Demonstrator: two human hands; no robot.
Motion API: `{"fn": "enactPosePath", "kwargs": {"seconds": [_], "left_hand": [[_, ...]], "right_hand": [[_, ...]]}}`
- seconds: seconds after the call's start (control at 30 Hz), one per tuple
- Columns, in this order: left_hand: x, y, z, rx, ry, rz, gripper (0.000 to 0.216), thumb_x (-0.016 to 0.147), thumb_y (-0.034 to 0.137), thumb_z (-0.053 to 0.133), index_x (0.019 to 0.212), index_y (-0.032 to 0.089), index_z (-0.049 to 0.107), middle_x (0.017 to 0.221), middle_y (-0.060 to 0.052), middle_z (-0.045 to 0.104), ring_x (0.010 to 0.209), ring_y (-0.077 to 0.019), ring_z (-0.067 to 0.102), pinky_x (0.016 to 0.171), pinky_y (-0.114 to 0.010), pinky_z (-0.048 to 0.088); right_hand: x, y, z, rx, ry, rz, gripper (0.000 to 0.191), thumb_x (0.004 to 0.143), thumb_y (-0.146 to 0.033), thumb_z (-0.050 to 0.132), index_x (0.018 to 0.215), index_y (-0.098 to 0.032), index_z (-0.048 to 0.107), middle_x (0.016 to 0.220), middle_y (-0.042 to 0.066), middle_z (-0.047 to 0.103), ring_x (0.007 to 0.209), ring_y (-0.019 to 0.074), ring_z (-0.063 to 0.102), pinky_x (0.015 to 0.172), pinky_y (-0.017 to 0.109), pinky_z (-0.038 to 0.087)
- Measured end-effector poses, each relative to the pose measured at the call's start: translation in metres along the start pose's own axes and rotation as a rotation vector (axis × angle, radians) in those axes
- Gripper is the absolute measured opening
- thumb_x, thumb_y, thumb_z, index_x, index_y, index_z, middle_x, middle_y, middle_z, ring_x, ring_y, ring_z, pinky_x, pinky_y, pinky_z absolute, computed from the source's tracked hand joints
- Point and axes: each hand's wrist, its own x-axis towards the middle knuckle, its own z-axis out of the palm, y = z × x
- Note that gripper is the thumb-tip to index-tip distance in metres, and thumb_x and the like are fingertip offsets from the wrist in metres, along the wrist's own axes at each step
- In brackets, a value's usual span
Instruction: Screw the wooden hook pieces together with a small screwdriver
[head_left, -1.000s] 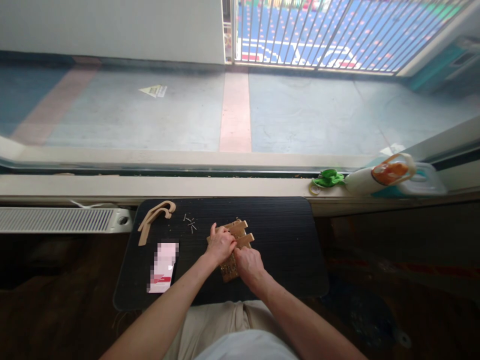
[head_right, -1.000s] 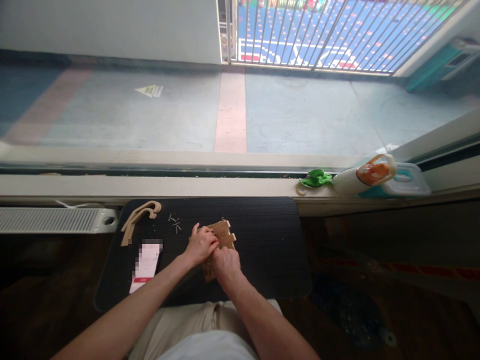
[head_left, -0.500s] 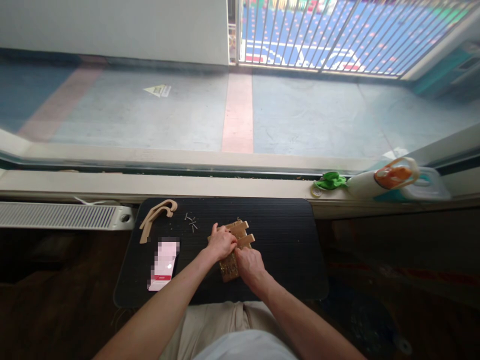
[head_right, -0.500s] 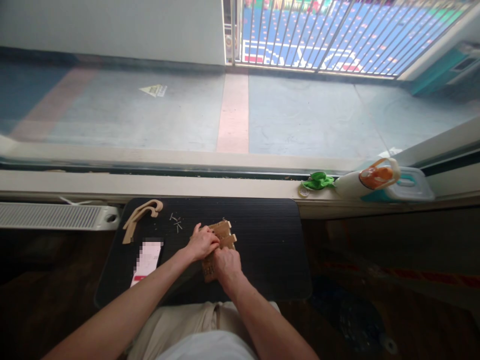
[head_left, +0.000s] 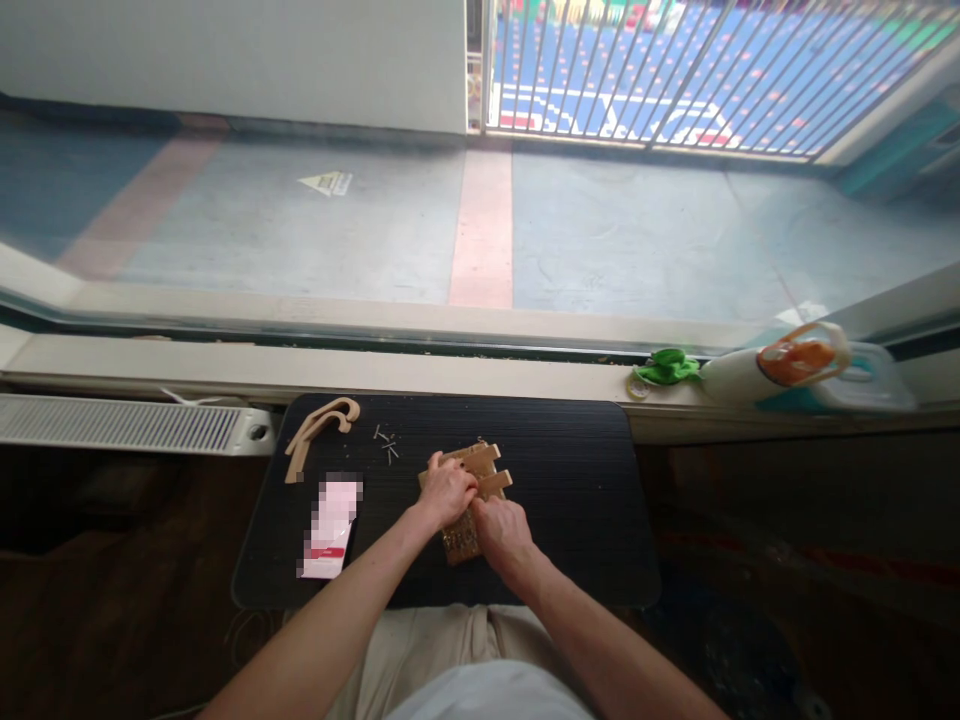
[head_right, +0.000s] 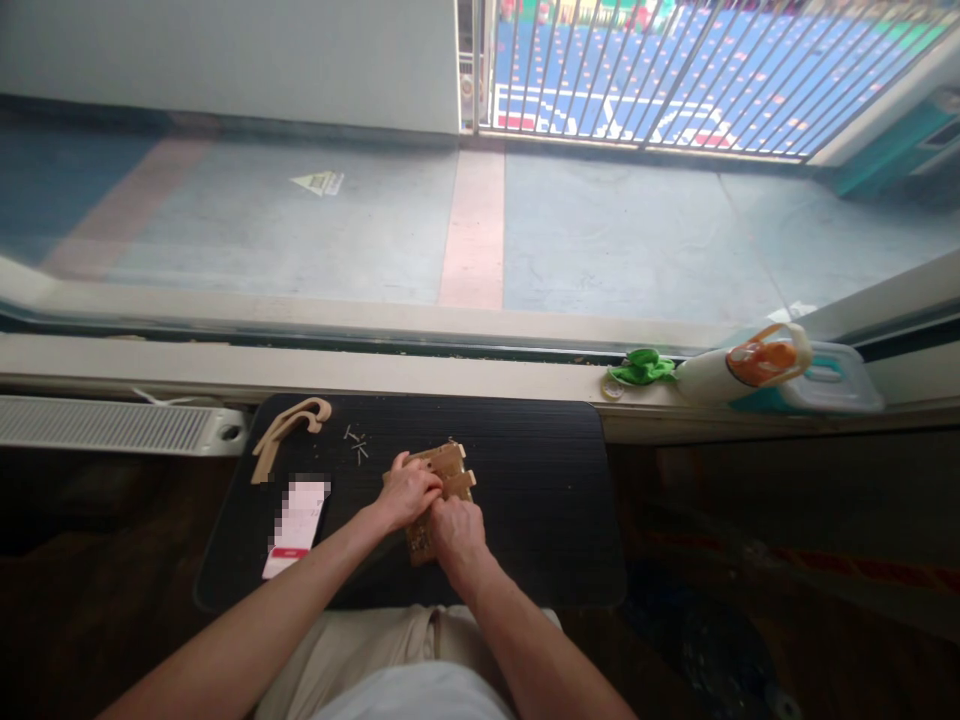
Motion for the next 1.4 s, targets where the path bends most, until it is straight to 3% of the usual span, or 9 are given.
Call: {"fn": "enactPosePath", "kwargs": {"seconds": [0.1,0.27,0.43,0.77,1.17,1.4], "left_hand": [[0.0,0.0,0.0,-0.006,-0.016,0.008,0.021,0.085,0.028,0.048,0.081,0.022,0.068,0.089,-0.003,0.068,0.099,-0.0203,0.054,0.101,-0.049,0.022],[0.002,0.001,-0.004,0.005,-0.063,-0.019,0.025,0.086,0.035,0.051,0.1,0.015,0.058,0.105,-0.006,0.06,0.099,-0.0186,0.056,0.09,-0.044,0.042],[0.004,0.002,-0.007,0.007,-0.092,-0.043,0.027,0.086,0.032,0.051,0.107,0.016,0.055,0.11,-0.007,0.058,0.097,-0.0184,0.057,0.085,-0.041,0.047],[0.004,0.0,-0.005,-0.001,-0.095,-0.037,0.027,0.086,0.033,0.05,0.107,0.016,0.055,0.11,-0.007,0.057,0.097,-0.0183,0.056,0.085,-0.041,0.046],[0.0,-0.001,-0.005,-0.01,-0.061,0.011,0.025,0.086,0.034,0.05,0.102,0.016,0.058,0.111,-0.006,0.058,0.105,-0.0202,0.053,0.093,-0.046,0.039],[-0.003,-0.003,-0.006,-0.02,-0.066,0.047,0.015,0.081,0.027,0.053,0.08,0.021,0.067,0.086,-0.003,0.065,0.103,-0.0218,0.049,0.098,-0.048,0.024]], "right_hand": [[-0.001,0.001,0.001,-0.002,0.005,0.003,0.029,0.088,-0.013,0.035,0.098,-0.017,0.062,0.088,0.01,0.067,0.082,0.0183,0.064,0.069,0.026,0.045],[-0.002,0.002,0.001,-0.007,0.007,-0.009,0.029,0.089,-0.013,0.034,0.098,-0.018,0.061,0.089,0.008,0.067,0.082,0.0176,0.064,0.069,0.025,0.045],[-0.008,0.008,-0.004,-0.021,-0.005,0.004,0.029,0.087,-0.011,0.034,0.092,-0.018,0.062,0.087,0.009,0.068,0.08,0.0168,0.064,0.066,0.023,0.044],[-0.019,0.022,-0.021,-0.047,-0.003,0.058,0.028,0.088,-0.015,0.033,0.092,-0.02,0.061,0.085,0.008,0.067,0.079,0.0167,0.064,0.065,0.023,0.042],[-0.007,0.015,-0.014,-0.034,0.018,0.033,0.028,0.088,-0.017,0.035,0.089,-0.02,0.063,0.083,0.006,0.068,0.075,0.0165,0.064,0.061,0.023,0.041],[-0.006,0.015,-0.014,-0.018,0.02,0.034,0.026,0.087,-0.018,0.036,0.089,-0.02,0.062,0.085,0.006,0.067,0.076,0.0159,0.064,0.064,0.024,0.042]]}}
